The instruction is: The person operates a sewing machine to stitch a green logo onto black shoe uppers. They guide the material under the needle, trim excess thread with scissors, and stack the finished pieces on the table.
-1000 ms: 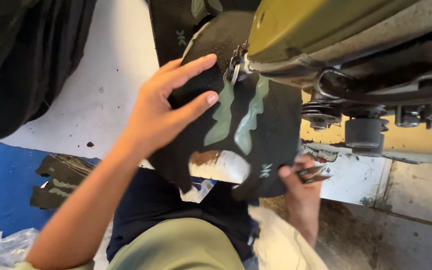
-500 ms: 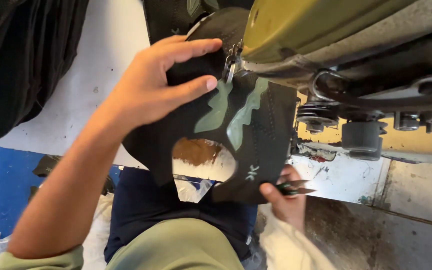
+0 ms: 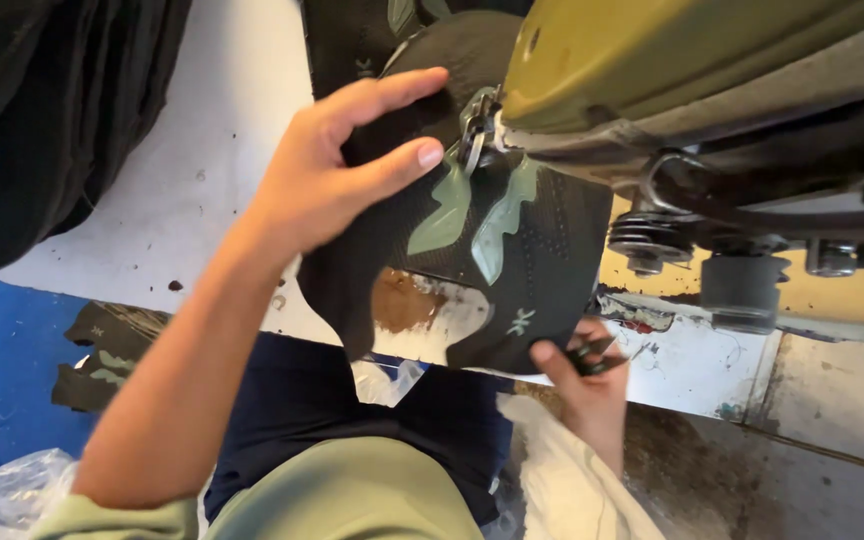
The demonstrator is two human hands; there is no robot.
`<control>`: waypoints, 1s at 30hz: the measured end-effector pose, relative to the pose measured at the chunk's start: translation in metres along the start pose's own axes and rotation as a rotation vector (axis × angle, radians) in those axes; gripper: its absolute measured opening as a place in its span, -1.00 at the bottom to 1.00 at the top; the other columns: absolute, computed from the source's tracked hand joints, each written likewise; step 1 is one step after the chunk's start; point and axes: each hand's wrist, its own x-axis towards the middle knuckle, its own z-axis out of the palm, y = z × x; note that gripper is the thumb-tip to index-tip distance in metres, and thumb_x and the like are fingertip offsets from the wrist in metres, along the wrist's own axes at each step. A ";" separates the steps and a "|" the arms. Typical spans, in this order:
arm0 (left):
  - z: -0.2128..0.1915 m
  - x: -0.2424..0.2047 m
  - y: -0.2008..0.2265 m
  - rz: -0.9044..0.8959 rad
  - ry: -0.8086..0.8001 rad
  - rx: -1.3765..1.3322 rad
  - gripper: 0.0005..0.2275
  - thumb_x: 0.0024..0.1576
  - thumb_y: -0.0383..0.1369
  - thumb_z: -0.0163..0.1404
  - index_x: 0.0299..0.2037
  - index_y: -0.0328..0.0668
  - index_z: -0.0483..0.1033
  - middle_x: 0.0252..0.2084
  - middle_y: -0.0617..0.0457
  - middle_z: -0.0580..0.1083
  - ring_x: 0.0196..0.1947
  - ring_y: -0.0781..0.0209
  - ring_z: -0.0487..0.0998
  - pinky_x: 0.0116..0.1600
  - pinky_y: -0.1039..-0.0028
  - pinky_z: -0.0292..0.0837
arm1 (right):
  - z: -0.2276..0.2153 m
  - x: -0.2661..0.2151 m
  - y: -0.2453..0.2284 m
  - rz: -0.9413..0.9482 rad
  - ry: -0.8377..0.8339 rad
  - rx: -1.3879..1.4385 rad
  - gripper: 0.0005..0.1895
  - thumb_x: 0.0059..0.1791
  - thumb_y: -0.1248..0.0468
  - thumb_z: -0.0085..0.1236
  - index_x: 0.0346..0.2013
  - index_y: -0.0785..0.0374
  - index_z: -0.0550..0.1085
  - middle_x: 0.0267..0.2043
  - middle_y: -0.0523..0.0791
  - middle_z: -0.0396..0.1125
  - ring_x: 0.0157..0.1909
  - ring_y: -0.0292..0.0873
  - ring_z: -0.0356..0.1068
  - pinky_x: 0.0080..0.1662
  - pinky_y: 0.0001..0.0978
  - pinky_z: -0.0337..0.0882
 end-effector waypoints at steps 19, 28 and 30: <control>-0.022 0.033 0.010 0.022 -0.008 0.087 -0.56 0.21 -0.38 0.21 0.29 -0.32 0.47 0.11 0.01 0.56 0.12 0.32 0.54 0.29 0.49 0.41 | 0.023 -0.031 -0.003 0.005 0.071 -0.019 -0.69 -0.13 0.39 0.33 -0.16 0.34 0.41 -0.33 -0.08 0.44 -0.34 -0.21 0.43 -0.24 -0.38 0.47; -0.017 0.045 0.005 -0.062 -0.074 -0.135 -0.56 0.16 -0.44 0.21 0.26 -0.28 0.47 0.14 0.07 0.56 0.10 0.40 0.54 0.28 0.53 0.48 | 0.024 -0.017 0.004 -0.025 0.025 0.209 -0.68 -0.07 0.39 0.32 -0.10 0.42 0.44 -0.26 0.05 0.49 -0.28 -0.11 0.50 -0.19 -0.29 0.53; -0.013 0.042 -0.001 -0.019 -0.027 -0.112 -0.56 0.18 -0.47 0.21 0.28 -0.30 0.46 0.16 0.05 0.55 0.15 0.38 0.52 0.33 0.52 0.43 | 0.015 -0.011 0.001 -0.046 0.074 0.211 -0.70 -0.05 0.39 0.31 -0.10 0.42 0.43 -0.26 0.05 0.49 -0.29 -0.12 0.49 -0.22 -0.31 0.51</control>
